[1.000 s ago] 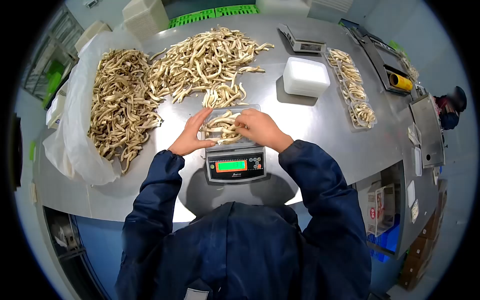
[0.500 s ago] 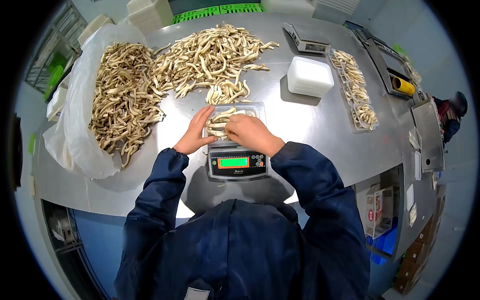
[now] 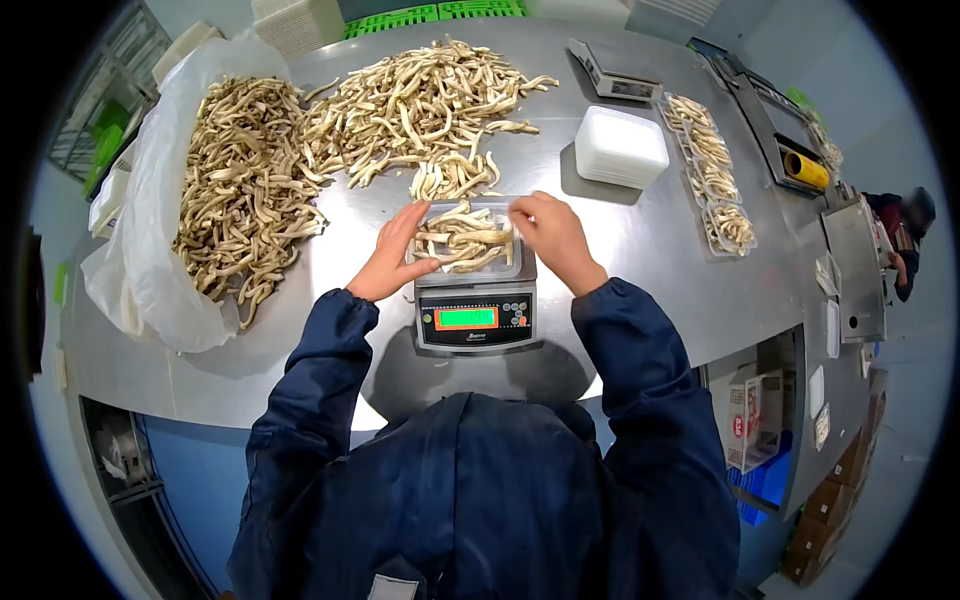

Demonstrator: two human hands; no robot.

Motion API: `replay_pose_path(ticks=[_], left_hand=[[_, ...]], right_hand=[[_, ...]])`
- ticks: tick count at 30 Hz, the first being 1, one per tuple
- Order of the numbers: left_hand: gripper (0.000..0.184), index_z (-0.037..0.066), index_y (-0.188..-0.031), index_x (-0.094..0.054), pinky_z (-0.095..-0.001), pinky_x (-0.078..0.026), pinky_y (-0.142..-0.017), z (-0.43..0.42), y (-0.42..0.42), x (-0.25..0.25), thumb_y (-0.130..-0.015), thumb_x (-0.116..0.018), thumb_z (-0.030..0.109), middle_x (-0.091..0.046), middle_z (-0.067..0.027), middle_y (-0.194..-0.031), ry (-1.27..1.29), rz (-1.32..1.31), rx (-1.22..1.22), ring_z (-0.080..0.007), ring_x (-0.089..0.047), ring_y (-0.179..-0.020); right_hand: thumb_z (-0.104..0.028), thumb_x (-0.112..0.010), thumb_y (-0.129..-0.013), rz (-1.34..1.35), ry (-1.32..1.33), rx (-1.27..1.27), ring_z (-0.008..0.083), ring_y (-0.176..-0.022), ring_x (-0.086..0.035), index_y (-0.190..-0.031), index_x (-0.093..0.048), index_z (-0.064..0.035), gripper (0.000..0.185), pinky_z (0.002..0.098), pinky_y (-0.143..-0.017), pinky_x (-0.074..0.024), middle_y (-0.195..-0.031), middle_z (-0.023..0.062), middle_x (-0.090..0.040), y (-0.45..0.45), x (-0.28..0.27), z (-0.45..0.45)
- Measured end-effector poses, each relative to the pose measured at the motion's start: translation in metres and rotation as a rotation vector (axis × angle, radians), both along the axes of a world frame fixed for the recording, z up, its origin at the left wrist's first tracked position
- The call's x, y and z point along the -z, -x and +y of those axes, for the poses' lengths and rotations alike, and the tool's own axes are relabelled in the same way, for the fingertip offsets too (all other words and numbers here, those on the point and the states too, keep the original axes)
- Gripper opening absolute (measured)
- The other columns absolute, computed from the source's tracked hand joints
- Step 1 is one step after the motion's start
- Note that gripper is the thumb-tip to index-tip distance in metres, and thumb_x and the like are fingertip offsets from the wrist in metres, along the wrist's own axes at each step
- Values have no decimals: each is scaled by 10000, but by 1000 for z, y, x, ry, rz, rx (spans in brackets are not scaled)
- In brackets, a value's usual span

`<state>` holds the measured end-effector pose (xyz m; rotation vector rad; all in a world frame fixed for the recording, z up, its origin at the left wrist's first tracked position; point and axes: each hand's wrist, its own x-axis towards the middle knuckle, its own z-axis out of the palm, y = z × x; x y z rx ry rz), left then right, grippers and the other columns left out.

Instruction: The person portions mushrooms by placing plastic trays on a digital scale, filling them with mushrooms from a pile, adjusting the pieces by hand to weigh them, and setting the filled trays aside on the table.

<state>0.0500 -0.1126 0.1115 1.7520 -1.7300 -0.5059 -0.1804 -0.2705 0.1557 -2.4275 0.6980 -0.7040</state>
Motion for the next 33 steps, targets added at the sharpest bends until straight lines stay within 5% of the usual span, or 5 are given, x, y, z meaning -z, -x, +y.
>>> replay_pose_path(ticks=[11, 16, 24, 33], left_hand=[[1050, 81, -1445, -260, -606, -138, -1076, -24, 26, -10, -642, -742, 556, -330, -152, -1447, -38, -342, 49, -314, -231, -1382], [1067, 80, -1449, -251, -609, -145, -1073, -21, 26, -11, -638, -730, 581, -343, -146, -1438, -28, -351, 51, -307, -246, -1376], [1051, 41, -1429, -273, -593, -171, -1072, -22, 25, -8, -651, -717, 591, -364, -143, -1424, 35, -382, 9, -304, -283, -1357], [994, 31, -1388, -343, -564, -183, -1083, -17, 21, -10, -647, -728, 570, -404, -145, -1396, 52, -367, 26, -286, -318, -1342]], right_hand=[[-129, -629, -793, 104, -94, 55, 267, -657, -591, -800, -645, -33, 98, 346, -608, -463, -737, 105, -590, 7, 25, 33], [-124, -621, -791, 83, 44, 56, 274, -785, -596, -924, -615, -58, 149, 381, -664, -491, -821, 95, -583, 2, 7, 26], [-87, -588, -759, 239, 309, -226, 291, -878, -571, -863, -585, -35, 117, 389, -722, -493, -859, 110, -549, -21, 12, 16], [-158, -614, -774, 186, 52, 31, 282, -806, -576, -829, -643, -67, 110, 392, -698, -483, -802, 92, -550, 9, -2, 7]])
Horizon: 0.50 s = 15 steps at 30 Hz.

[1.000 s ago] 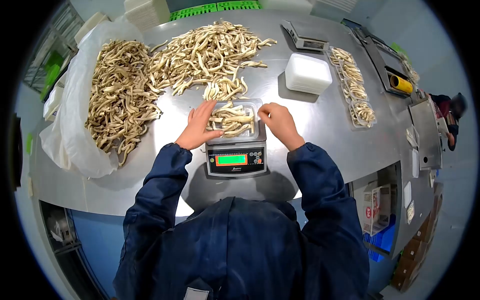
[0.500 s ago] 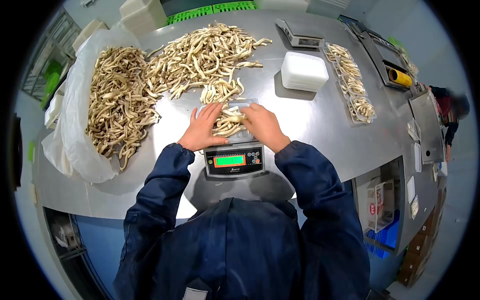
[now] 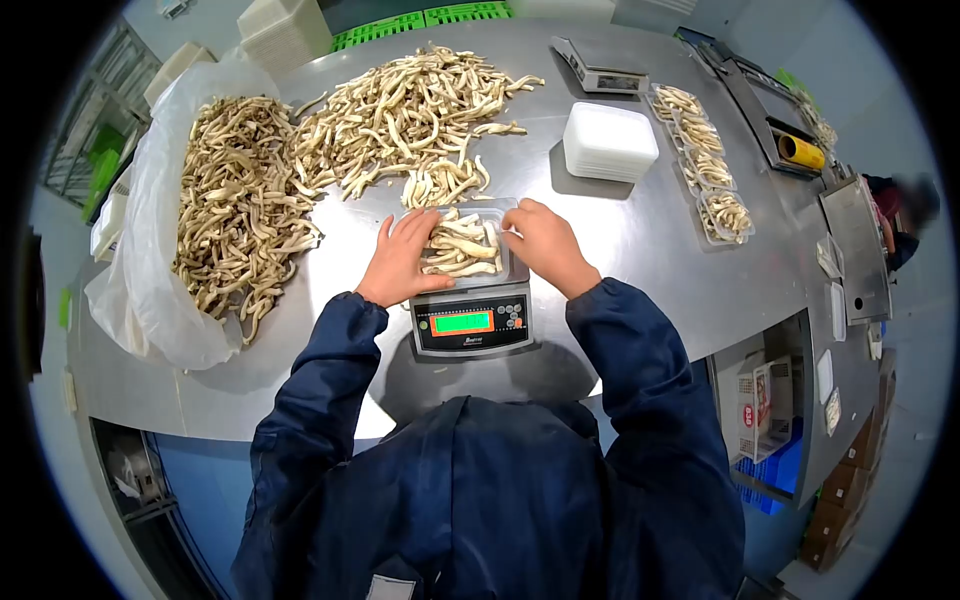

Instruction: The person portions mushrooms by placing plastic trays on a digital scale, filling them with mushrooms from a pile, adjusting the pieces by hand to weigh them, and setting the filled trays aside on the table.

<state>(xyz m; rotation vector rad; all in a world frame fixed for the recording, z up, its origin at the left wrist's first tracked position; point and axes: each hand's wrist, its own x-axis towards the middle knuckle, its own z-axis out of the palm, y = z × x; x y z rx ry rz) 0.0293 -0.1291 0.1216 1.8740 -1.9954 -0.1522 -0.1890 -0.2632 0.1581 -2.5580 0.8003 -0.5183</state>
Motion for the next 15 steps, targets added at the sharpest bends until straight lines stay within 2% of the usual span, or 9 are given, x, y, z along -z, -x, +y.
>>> replay_pose_path(ticks=[4, 8, 11, 14, 15], left_hand=[[991, 39, -1393, -340, -560, -186, -1084, -3, 2, -2, -650, -727, 569, -411, -144, -1393, 16, -10, 3, -282, -316, -1346], [995, 50, -1405, -320, -558, -187, -1086, -7, 6, 1, -651, -739, 546, -407, -141, -1397, 10, -10, 40, -277, -310, -1351], [1016, 52, -1420, -294, -563, -167, -1093, -2, 5, -10, -644, -759, 516, -387, -152, -1413, -50, 45, 20, -283, -298, -1359], [1040, 51, -1431, -267, -571, -147, -1096, 6, -6, -9, -638, -774, 492, -359, -166, -1430, -65, 61, -40, -293, -281, -1369], [1058, 46, -1440, -247, -579, -134, -1096, 11, -11, -10, -639, -774, 493, -336, -180, -1442, -90, 84, -52, -306, -263, -1378]], right_hand=[[-158, -608, -785, 26, -146, -62, 307, -753, -589, -830, -666, -46, 134, 390, -690, -480, -780, 114, -588, 11, 15, 9], [-120, -603, -802, -33, -114, -13, 294, -700, -590, -886, -684, -32, 146, 368, -672, -474, -745, 119, -593, 9, 25, 28], [-118, -608, -802, -77, -34, 83, 278, -751, -590, -918, -671, -50, 148, 364, -682, -477, -777, 106, -586, 7, 18, 24], [-103, -609, -788, -121, 27, 16, 281, -856, -581, -927, -648, -64, 150, 381, -724, -494, -842, 96, -576, -3, 14, 21], [-104, -610, -789, -53, 21, 4, 277, -878, -575, -931, -641, -68, 150, 381, -739, -494, -869, 90, -565, -6, 9, 22]])
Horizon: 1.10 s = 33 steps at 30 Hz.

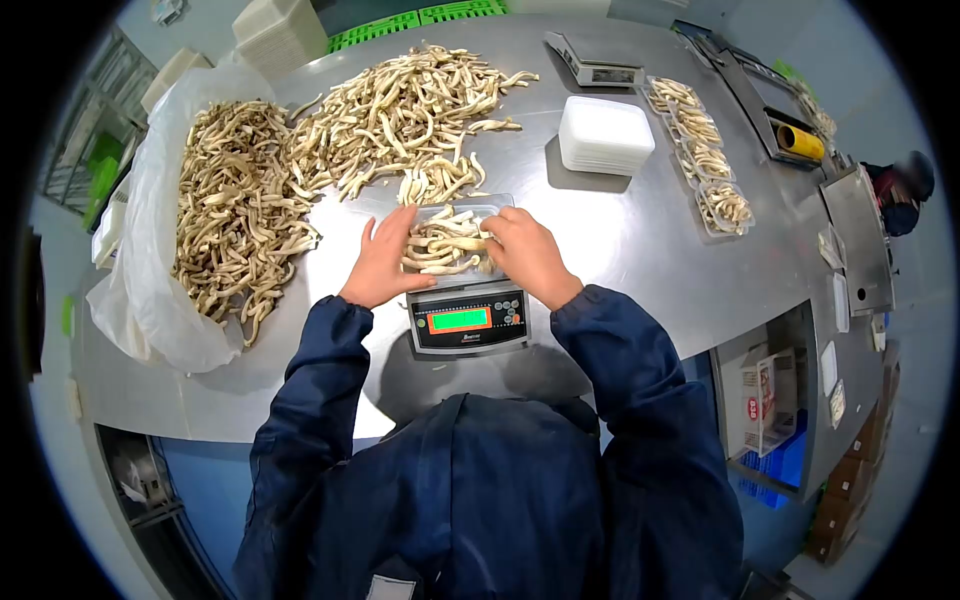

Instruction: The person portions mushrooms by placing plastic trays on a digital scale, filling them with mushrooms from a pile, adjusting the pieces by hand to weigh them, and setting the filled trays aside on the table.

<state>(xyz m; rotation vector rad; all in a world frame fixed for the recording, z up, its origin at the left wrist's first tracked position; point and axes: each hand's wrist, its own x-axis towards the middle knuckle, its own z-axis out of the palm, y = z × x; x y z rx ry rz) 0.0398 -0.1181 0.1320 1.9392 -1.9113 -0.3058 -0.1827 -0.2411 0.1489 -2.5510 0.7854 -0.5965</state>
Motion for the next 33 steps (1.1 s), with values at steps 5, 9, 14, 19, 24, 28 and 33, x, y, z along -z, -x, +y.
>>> replay_pose_path(ticks=[5, 9, 14, 19, 24, 28, 33], left_hand=[[1053, 41, -1454, -212, -577, -117, -1099, 33, -14, 7, -670, -762, 479, -323, -181, -1451, 23, 54, -64, -322, -251, -1382], [783, 6, -1370, -365, -410, -344, -1031, 60, 3, 19, -738, -755, 255, -460, -197, -1328, 233, 221, -175, -313, -449, -1231], [292, 4, -1091, -596, -317, -491, -762, 113, 80, 51, -860, -605, 184, -656, -138, -951, -241, 826, -406, -196, -637, -836], [320, -7, -1184, -560, -251, -469, -807, 128, 116, 100, -924, -539, 179, -636, -72, -1004, -711, 1036, -63, -122, -595, -911], [293, -2, -1201, -528, -217, -474, -832, 113, 126, 122, -952, -504, 150, -611, -46, -1063, -896, 1713, -140, -93, -584, -947], [274, 14, -1204, -522, -207, -458, -870, 113, 127, 121, -958, -499, 134, -593, -37, -1096, -916, 1801, -89, -82, -554, -1023], [423, 15, -1358, -401, -273, -365, -1038, 125, 117, 86, -965, -496, 141, -480, -99, -1325, -755, 1672, 105, -163, -475, -1202]], right_hand=[[-87, -601, -791, -32, 15, -41, 274, -870, -573, -935, -629, -69, 148, 377, -718, -497, -875, 82, -559, -1, 5, 0], [-70, -583, -799, -26, 9, -99, 271, -862, -575, -943, -621, -71, 149, 370, -688, -496, -878, 81, -557, 22, -2, 14], [-105, -588, -813, -106, -230, 34, 325, -678, -590, -831, -628, -16, 99, 385, -617, -469, -749, 141, -608, 65, 24, 49], [-227, -608, -842, 226, -721, -61, 363, -713, -617, -957, -626, 6, 260, 416, -639, -475, -780, 195, -647, 95, 74, 112], [-211, -607, -838, 322, -669, -102, 377, -772, -615, -968, -567, -15, 238, 440, -663, -483, -817, 181, -640, 81, 93, 137], [-164, -615, -819, 330, -513, -101, 382, -779, -612, -895, -540, -23, 177, 451, -670, -485, -816, 175, -632, 80, 97, 137], [-120, -629, -810, 214, -672, -59, 333, -745, -628, -908, -560, -10, 163, 394, -647, -489, -791, 171, -634, 82, 96, 130]])
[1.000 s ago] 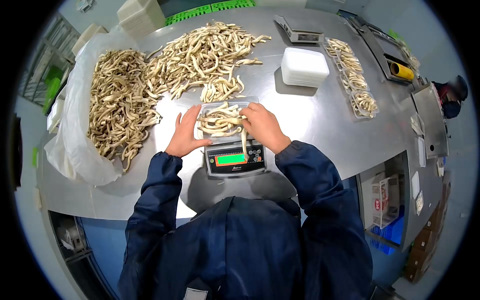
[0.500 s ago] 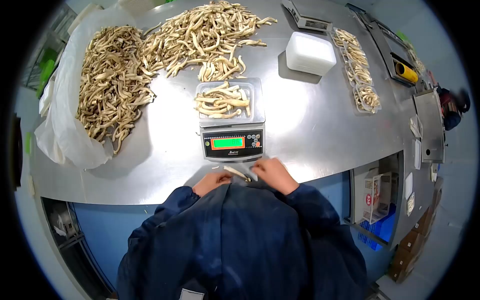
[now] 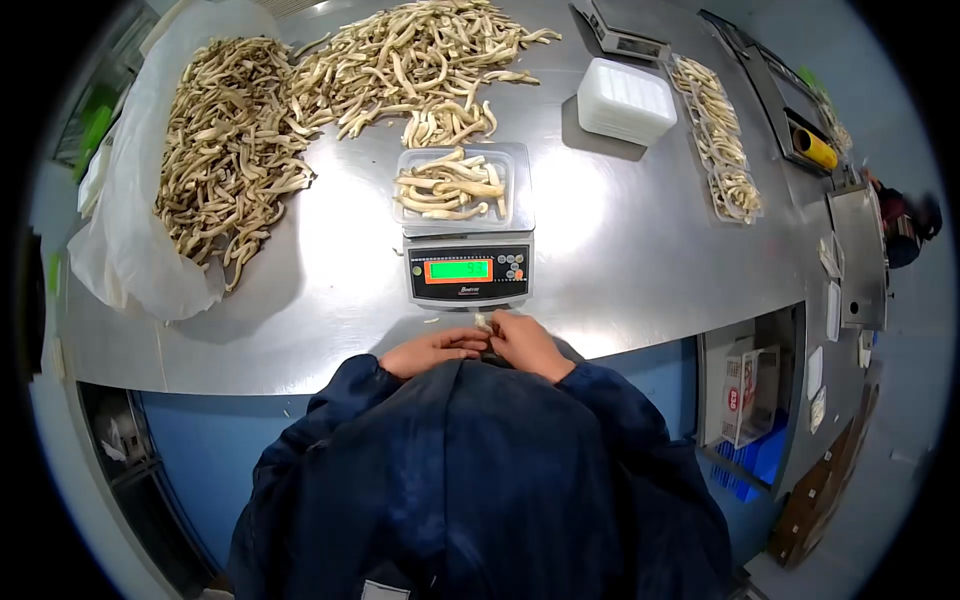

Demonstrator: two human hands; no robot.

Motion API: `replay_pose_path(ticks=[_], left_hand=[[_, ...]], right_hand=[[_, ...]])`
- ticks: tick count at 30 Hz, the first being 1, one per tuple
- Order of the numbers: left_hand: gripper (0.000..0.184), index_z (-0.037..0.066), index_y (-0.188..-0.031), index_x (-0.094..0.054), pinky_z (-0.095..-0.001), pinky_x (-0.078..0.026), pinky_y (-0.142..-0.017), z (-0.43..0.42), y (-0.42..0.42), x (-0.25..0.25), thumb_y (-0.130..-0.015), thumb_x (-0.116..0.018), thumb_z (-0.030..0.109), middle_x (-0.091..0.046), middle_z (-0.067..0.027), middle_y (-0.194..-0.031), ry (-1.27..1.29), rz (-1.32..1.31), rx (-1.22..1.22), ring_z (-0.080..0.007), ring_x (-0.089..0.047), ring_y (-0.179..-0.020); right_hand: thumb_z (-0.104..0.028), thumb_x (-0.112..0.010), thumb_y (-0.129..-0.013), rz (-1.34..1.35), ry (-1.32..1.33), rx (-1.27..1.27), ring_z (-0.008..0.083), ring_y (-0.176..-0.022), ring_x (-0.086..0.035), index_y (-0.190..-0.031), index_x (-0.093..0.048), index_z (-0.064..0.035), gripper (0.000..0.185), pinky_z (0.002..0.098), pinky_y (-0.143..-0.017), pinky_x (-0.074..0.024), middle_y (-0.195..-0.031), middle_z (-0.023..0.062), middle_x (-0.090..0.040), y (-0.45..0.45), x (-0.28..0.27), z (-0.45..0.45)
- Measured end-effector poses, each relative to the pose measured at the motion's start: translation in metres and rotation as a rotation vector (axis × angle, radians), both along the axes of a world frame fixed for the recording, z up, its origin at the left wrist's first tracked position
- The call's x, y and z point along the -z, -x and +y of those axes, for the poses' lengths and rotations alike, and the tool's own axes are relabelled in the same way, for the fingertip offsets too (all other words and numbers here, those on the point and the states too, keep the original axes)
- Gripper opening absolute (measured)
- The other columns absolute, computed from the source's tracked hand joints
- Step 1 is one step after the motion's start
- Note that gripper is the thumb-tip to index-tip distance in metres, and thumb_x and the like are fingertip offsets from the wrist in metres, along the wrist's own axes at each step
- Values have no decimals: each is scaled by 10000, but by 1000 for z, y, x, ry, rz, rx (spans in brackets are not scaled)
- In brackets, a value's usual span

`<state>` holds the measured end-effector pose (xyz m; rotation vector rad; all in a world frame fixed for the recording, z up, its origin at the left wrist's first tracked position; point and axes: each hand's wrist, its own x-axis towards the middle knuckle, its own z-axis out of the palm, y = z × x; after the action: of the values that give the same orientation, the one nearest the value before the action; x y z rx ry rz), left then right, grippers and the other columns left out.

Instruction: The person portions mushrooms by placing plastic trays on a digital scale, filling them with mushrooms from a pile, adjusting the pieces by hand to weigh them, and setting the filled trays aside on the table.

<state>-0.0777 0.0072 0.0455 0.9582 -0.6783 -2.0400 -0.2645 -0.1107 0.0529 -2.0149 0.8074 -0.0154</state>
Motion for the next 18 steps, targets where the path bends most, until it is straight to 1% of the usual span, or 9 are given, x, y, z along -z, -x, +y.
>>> replay_pose_path(ticks=[2, 3, 5, 6, 8, 9, 12, 13, 18], left_hand=[[442, 15, -1379, -376, -276, -352, -1049, 3, -6, -16, -972, -486, 145, -453, -104, -1356, 69, -138, 19, -170, -458, -1228], [433, 6, -1373, -380, -277, -352, -1047, 7, -9, -19, -977, -479, 149, -463, -102, -1349, 67, -155, 7, -163, -454, -1233], [432, 11, -1367, -389, -273, -352, -1035, 13, -10, -21, -966, -487, 139, -477, -97, -1335, 31, -126, -50, -152, -456, -1219], [433, 14, -1365, -393, -271, -352, -1029, 14, -9, -23, -961, -490, 134, -484, -95, -1328, 14, -109, -76, -146, -457, -1212], [432, 12, -1357, -404, -264, -359, -1012, 13, -11, -26, -963, -502, 160, -493, -91, -1320, 22, -139, -78, -146, -458, -1210], [430, 11, -1355, -406, -263, -360, -1009, 12, -11, -27, -964, -502, 161, -495, -92, -1318, 32, -152, -83, -146, -457, -1210], [428, 5, -1358, -406, -273, -359, -1024, 10, -14, -34, -968, -498, 154, -488, -106, -1327, 41, -186, -102, -157, -455, -1226], [427, 2, -1360, -405, -278, -357, -1033, 9, -16, -36, -969, -496, 149, -484, -112, -1332, 39, -196, -107, -163, -454, -1233], [428, -1, -1354, -414, -272, -363, -1021, 9, -18, -34, -962, -511, 140, -501, -116, -1311, 30, -226, -174, -160, -457, -1228]], right_hand=[[-93, -638, -806, -50, -128, 12, 297, -717, -630, -902, -568, -6, 148, 359, -634, -486, -769, 164, -632, -2, -35, -10], [-70, -643, -808, -152, -168, 77, 249, -674, -604, -874, -569, -7, 117, 328, -607, -471, -750, 128, -608, -5, -53, -14], [-58, -631, -812, -192, 54, 72, 250, -661, -585, -880, -568, -12, 103, 330, -598, -467, -755, 110, -589, -14, -91, -31], [-52, -625, -814, -209, 167, 72, 250, -654, -576, -883, -567, -15, 97, 331, -594, -465, -757, 101, -579, -19, -101, -41], [-42, -624, -807, -308, 401, 34, 266, -653, -563, -891, -569, -30, 101, 334, -585, -460, -768, 93, -554, -34, -107, -61], [-48, -617, -805, -319, 496, 30, 287, -681, -577, -899, -581, -45, 100, 347, -601, -476, -786, 90, -550, -43, -108, -68], [-64, -605, -813, -277, 711, 10, 296, -712, -592, -917, -589, -58, 105, 361, -619, -494, -814, 82, -543, -69, -100, -89], [-96, -611, -832, -243, 705, 24, 312, -727, -590, -958, -601, -55, 133, 370, -629, -489, -844, 104, -557, -76, -98, -95], [-93, -626, -817, -252, 653, -42, 296, -750, -592, -1015, -591, -59, 204, 366, -646, -490, -902, 106, -546, -83, -93, -104]])
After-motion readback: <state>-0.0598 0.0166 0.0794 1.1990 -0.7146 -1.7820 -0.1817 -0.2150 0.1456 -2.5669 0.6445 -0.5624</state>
